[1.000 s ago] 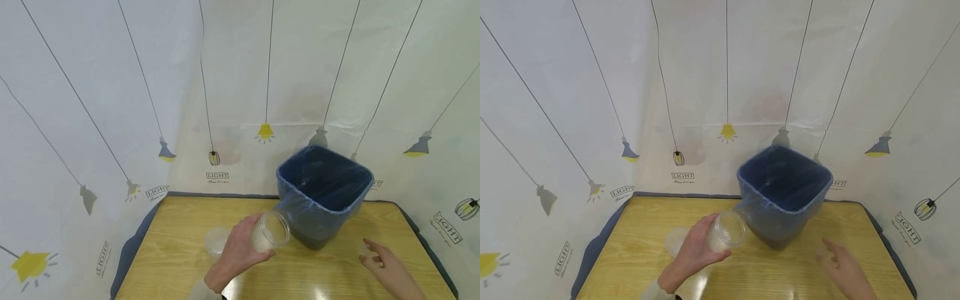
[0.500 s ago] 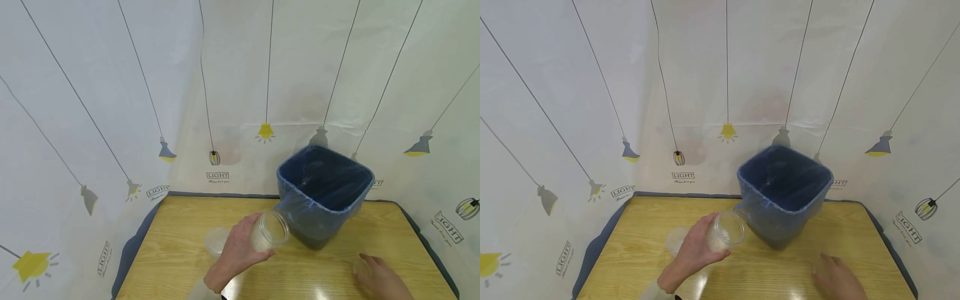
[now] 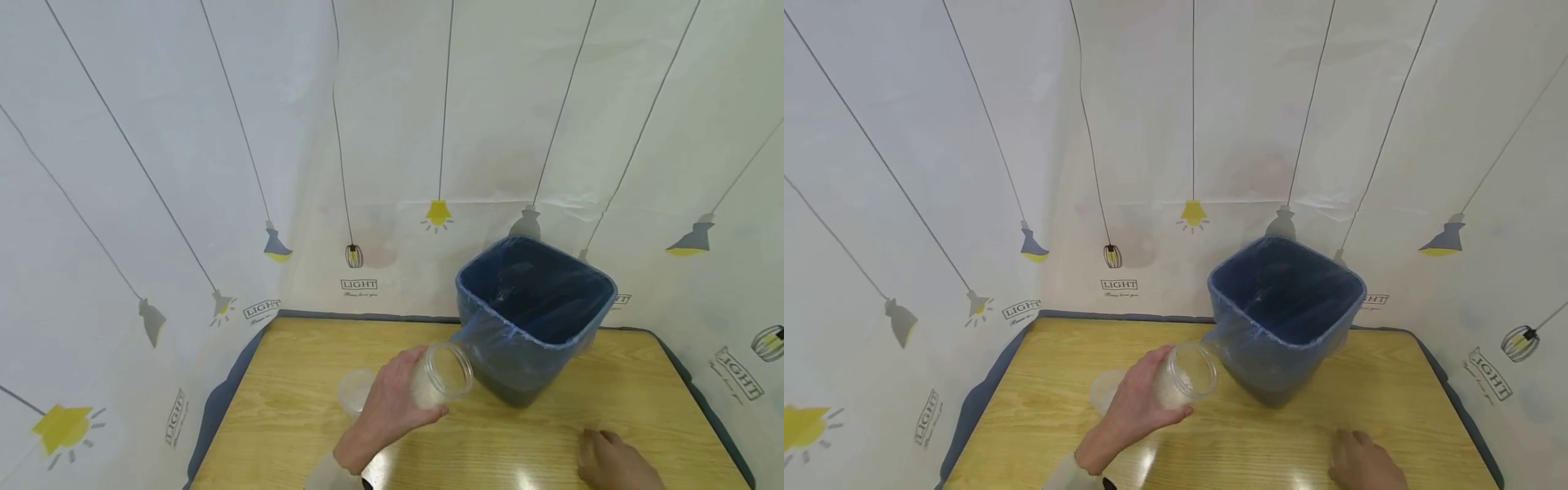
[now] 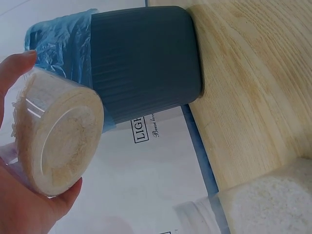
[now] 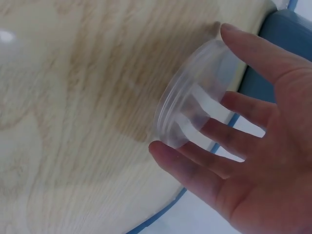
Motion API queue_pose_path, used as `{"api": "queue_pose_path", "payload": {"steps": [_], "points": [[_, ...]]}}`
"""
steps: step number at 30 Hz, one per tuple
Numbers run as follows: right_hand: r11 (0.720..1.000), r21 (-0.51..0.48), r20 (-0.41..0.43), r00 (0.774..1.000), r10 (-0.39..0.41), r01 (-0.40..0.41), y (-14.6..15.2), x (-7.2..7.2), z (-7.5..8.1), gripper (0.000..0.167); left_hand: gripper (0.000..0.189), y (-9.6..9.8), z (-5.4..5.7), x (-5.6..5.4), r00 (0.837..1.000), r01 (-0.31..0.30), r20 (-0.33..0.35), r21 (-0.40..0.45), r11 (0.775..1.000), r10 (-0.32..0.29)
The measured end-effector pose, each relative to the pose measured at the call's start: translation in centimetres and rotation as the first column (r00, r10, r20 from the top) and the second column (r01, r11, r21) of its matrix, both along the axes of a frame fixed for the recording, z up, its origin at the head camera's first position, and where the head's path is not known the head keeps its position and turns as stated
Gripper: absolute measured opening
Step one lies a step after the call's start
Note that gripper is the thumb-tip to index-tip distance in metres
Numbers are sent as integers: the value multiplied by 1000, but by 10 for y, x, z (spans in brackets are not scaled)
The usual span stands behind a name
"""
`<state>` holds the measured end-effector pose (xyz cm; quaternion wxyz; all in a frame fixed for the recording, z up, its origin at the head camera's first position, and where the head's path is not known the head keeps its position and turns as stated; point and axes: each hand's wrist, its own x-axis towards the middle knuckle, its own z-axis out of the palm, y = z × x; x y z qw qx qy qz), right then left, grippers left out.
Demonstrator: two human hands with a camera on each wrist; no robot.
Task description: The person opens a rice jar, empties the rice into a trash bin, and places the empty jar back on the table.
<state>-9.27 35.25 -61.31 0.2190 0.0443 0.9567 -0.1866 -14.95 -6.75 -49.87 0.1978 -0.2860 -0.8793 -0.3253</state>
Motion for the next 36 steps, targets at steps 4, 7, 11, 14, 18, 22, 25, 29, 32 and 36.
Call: {"api": "queue_pose_path", "payload": {"steps": [4,7,11,14,18,22,25,29,32,36], "points": [[1000,10,-19,1000,24,-24,0,2,1,100,97,-1,0,-1,1000,-5,4,1,1000,5],[1000,0,-24,999,23,-23,-2,3,2,105,97,-2,0,-2,1000,-10,9,3,1000,10],[998,-10,-10,998,-54,54,-5,-5,13,103,98,-2,-1,-1,1000,-23,-8,-1,1000,23],[995,-36,-106,990,-97,94,-3,-14,36,89,98,-2,-1,0,999,-27,-18,0,1000,27],[982,-155,-438,883,-166,107,-3,-20,77,57,99,-2,-2,0,1000,-26,7,3,1000,26],[934,-321,-608,723,-329,156,-8,-28,113,50,98,-2,-1,0,999,-27,21,5,1000,27],[894,-398,-606,672,-425,205,-11,-42,135,54,97,-3,-1,1,999,-39,8,4,999,39],[846,-490,-545,684,-485,209,-11,-59,151,61,97,-4,-1,2,998,-56,0,-1,998,56],[791,-582,-466,721,-513,186,-10,-72,160,68,98,-5,0,2,998,-56,11,-1,998,56],[700,-693,-390,727,-565,172,-6,-90,165,74,98,-5,1,0,999,-43,6,7,999,43]]}}
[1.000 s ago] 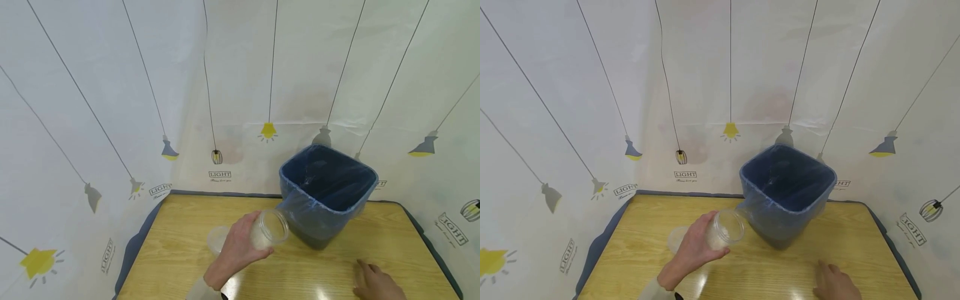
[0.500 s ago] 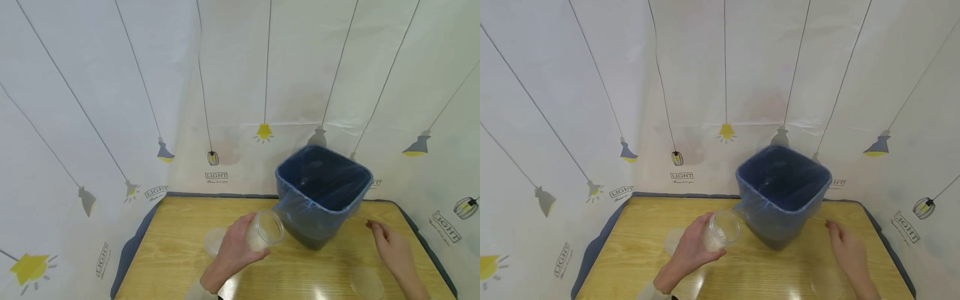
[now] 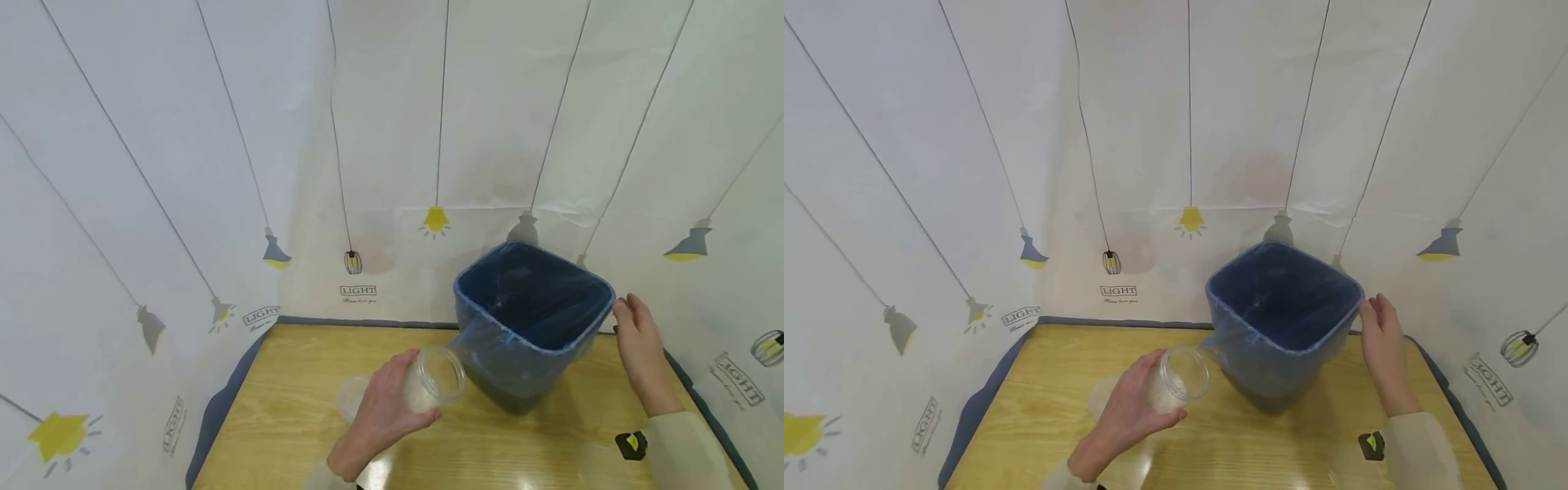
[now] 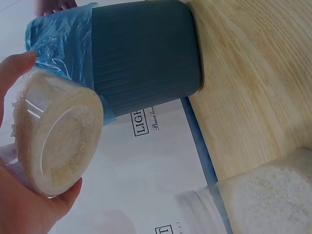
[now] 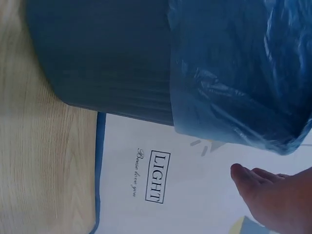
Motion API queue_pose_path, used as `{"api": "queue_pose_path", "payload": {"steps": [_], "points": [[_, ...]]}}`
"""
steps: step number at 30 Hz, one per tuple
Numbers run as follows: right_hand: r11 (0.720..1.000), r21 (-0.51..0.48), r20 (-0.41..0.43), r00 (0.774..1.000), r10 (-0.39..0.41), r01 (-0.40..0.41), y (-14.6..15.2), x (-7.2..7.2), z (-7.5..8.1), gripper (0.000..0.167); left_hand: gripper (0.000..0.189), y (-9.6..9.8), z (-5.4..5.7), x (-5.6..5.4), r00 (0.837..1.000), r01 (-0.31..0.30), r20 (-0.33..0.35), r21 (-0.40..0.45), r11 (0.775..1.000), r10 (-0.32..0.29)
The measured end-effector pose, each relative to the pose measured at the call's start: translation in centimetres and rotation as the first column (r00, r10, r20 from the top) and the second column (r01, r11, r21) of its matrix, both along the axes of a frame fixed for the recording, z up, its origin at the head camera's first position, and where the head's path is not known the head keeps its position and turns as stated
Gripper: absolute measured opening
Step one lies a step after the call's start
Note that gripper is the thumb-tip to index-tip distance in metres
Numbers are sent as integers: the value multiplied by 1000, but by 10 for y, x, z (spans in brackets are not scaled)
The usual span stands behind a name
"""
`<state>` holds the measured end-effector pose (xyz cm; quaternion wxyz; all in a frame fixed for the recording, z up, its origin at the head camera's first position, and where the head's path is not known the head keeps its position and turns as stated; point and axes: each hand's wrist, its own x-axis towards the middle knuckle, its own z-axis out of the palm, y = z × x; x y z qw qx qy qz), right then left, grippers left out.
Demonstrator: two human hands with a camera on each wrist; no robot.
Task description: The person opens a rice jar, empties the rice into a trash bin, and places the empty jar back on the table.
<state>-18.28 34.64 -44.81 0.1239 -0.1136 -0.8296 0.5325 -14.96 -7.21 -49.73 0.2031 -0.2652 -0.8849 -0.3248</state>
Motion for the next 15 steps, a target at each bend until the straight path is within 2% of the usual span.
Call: {"api": "queue_pose_path", "payload": {"steps": [4,8,15], "points": [[994,-112,-5,1000,5,-6,3,-15,-1,76,97,-1,1,-1,1000,11,-7,3,1000,-11],[985,-173,17,1000,24,-21,3,-22,-3,76,96,-3,1,-1,1000,21,5,6,1000,-21],[988,-149,53,997,55,-46,1,-22,-5,75,97,-7,4,0,1000,-5,12,1,1000,5]]}}
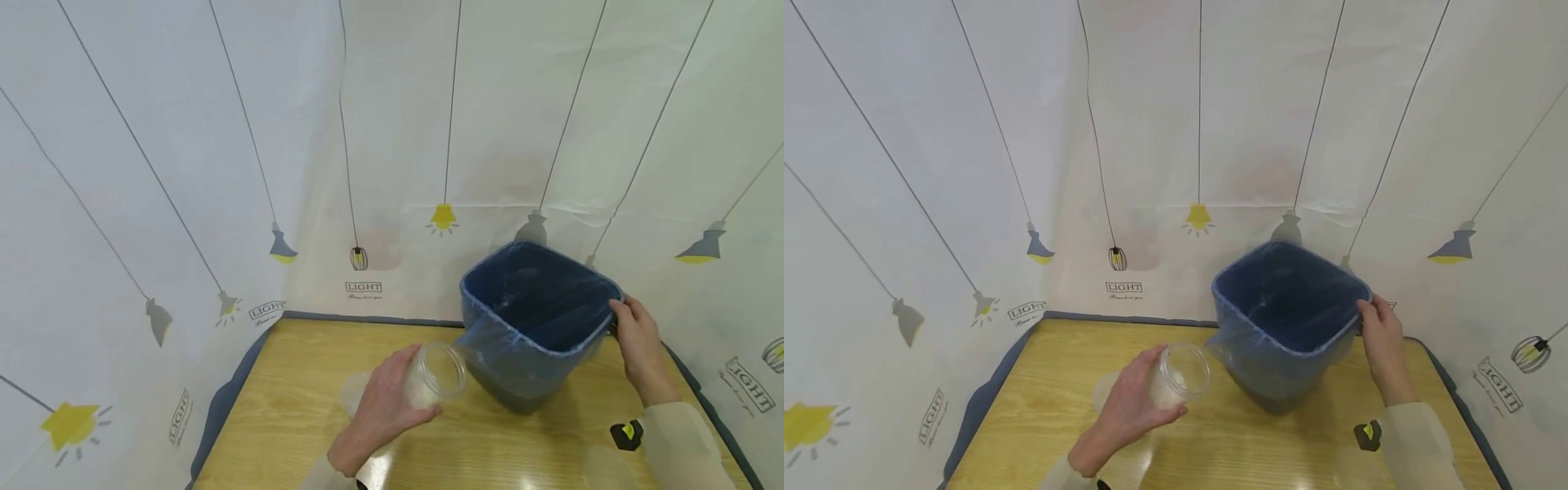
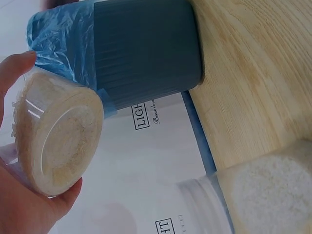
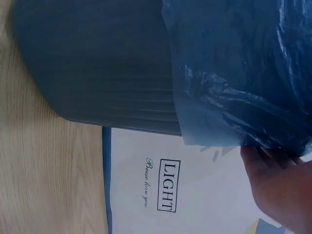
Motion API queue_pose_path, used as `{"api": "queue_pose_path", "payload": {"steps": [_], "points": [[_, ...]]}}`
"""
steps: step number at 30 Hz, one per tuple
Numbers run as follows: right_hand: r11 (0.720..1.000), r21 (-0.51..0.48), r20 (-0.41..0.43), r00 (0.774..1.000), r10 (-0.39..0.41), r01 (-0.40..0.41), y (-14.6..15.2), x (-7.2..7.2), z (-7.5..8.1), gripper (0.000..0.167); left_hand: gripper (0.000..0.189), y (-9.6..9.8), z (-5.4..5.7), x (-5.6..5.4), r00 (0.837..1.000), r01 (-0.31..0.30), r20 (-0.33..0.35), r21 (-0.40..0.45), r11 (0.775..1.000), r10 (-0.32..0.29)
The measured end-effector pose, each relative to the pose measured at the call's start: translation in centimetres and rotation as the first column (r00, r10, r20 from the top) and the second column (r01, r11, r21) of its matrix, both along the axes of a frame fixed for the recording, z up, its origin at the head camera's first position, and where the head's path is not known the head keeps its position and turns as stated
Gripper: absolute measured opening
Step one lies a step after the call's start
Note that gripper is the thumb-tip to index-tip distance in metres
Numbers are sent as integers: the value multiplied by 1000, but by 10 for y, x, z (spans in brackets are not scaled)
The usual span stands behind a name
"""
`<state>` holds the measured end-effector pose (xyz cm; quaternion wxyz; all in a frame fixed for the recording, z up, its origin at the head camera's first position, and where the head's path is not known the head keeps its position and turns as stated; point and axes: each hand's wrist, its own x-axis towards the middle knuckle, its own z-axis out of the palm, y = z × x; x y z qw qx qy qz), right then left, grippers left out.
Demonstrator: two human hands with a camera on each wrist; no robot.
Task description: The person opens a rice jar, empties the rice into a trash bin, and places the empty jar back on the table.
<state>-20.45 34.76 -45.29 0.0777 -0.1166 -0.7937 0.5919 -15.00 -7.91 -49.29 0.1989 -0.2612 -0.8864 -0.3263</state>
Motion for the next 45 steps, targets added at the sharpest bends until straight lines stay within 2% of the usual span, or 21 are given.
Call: {"api": "queue_pose_path", "payload": {"steps": [8,17,30,33,40,45], "points": [[998,-55,-137,990,36,-44,-16,7,-2,68,95,-5,4,-3,1000,-21,8,26,999,21],[999,33,-90,996,-10,13,-38,20,-2,65,96,-7,12,-4,999,-43,-11,43,998,44],[996,84,-76,997,5,2,-66,31,-1,63,99,-6,32,-20,987,-36,-156,65,997,46],[995,99,-75,997,8,0,-66,32,-1,64,98,-7,40,-25,980,-40,-194,34,999,46],[989,145,-78,997,23,-12,-66,34,-1,67,98,-7,64,-41,960,-92,-273,-99,991,62],[989,141,-83,996,45,-33,-65,35,-1,69,99,-7,80,-49,957,-108,-285,-155,982,60]]}}
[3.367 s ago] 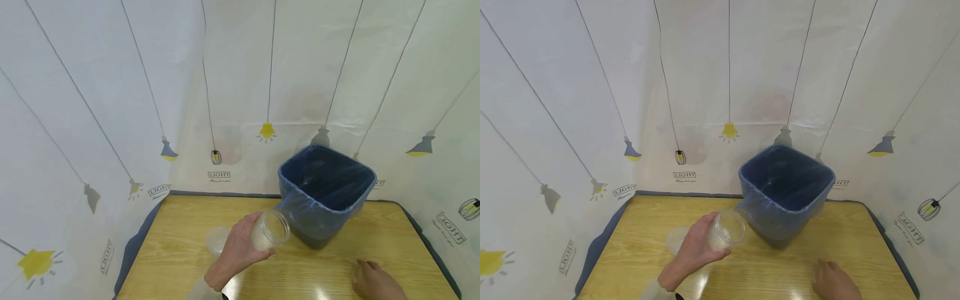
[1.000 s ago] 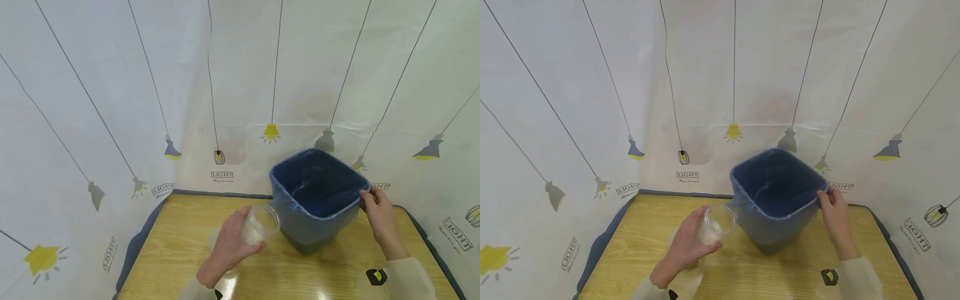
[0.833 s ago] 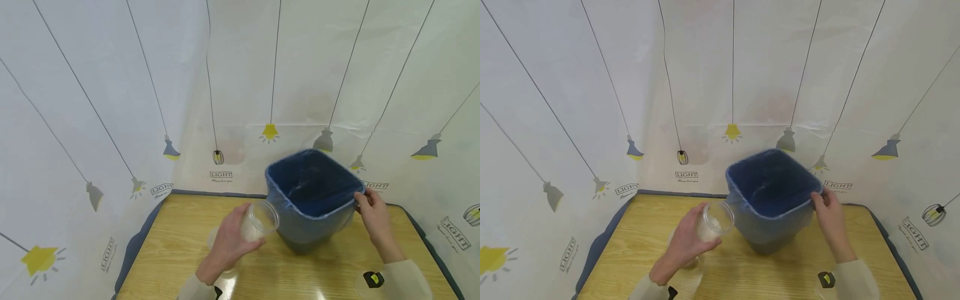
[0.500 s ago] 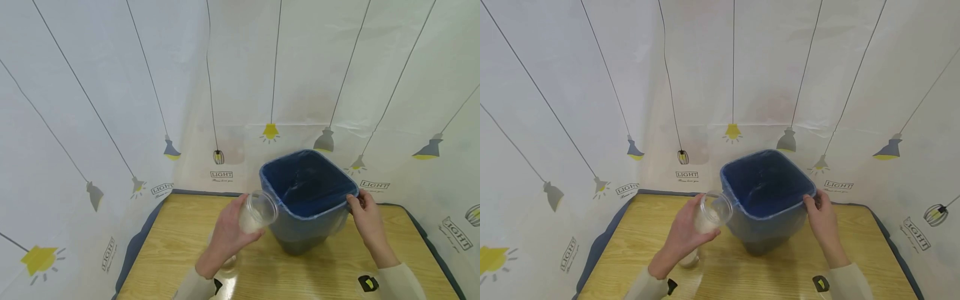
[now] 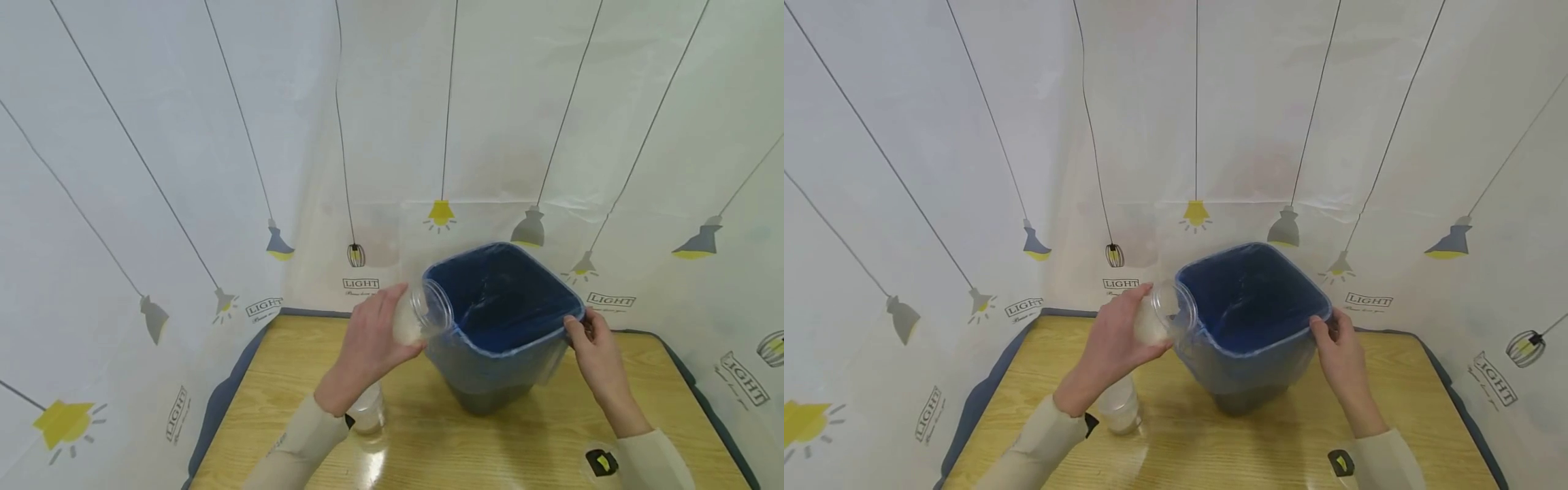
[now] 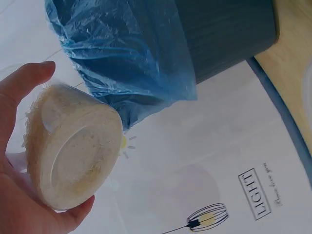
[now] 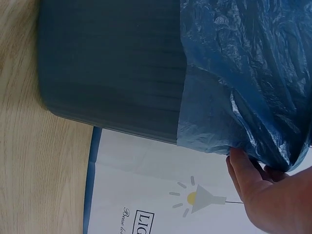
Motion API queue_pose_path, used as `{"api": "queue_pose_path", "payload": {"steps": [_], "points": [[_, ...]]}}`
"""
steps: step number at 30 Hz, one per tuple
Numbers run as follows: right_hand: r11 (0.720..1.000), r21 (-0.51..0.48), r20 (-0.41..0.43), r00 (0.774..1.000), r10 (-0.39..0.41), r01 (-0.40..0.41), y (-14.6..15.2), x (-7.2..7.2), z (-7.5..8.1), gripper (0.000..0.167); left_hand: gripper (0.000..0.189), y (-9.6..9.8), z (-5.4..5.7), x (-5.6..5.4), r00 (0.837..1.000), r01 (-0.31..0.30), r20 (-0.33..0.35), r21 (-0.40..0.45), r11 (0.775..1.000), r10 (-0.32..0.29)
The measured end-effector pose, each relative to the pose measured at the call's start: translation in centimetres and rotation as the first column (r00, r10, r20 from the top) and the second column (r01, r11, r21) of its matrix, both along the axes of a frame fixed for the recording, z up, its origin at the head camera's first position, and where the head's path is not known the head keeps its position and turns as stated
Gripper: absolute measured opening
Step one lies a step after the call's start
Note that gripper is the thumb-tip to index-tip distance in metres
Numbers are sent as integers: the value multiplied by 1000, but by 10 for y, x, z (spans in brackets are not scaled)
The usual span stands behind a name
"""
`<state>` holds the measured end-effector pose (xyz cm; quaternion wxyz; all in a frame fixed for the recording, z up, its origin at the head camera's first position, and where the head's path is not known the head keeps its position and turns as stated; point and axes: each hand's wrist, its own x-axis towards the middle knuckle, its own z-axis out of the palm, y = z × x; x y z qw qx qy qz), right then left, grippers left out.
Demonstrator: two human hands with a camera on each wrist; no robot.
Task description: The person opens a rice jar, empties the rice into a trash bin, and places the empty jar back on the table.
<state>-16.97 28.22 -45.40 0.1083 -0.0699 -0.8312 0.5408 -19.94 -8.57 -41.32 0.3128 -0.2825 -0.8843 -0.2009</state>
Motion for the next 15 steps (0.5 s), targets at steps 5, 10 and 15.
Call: {"api": "queue_pose_path", "payload": {"steps": [5,10,15], "points": [[1000,-16,-1,1000,15,-15,0,-1,1,70,100,4,11,-9,1000,19,17,-70,997,-17],[1000,-13,10,1000,16,-16,0,-1,1,71,99,10,19,-17,999,15,-26,-153,988,-20],[1000,10,25,999,27,-28,1,0,2,73,97,14,25,-24,995,5,-96,-218,976,-26]]}}
